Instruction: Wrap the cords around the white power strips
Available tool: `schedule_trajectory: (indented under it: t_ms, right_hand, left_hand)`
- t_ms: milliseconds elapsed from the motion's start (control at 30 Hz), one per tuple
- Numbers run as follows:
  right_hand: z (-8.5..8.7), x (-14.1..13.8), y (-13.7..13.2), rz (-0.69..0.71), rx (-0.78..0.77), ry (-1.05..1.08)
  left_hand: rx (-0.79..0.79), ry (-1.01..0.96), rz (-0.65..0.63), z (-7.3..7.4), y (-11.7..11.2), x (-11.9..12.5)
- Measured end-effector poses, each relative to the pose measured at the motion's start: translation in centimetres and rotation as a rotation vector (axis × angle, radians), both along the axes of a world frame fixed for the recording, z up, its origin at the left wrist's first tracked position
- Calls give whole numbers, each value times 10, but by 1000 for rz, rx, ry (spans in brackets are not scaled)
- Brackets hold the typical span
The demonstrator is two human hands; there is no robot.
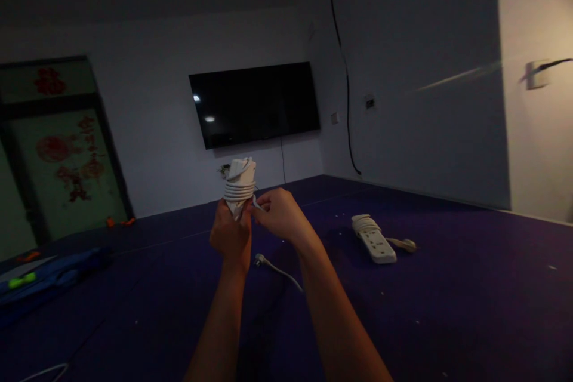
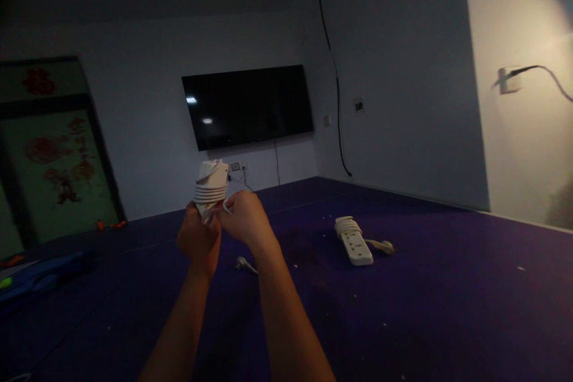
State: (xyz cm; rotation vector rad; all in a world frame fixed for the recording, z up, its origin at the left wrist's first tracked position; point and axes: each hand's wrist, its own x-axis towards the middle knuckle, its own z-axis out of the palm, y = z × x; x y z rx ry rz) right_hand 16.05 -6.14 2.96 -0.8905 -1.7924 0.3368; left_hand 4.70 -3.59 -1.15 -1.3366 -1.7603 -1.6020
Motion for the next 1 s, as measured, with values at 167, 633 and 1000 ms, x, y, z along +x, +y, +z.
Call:
schedule_trajectory:
  t_ms: [167, 633, 1000]
  right_hand:
    - [0, -1, -2, -28, 54, -48]
    - [2, -2, -4, -106, 79, -82]
    - [6, -18, -13, -515, -41, 122]
  left_hand:
    - [20, -63, -5, 7, -4, 0]
    - [-36, 96, 18, 5, -6, 4]
    - [77, 207, -44, -8, -3, 20]
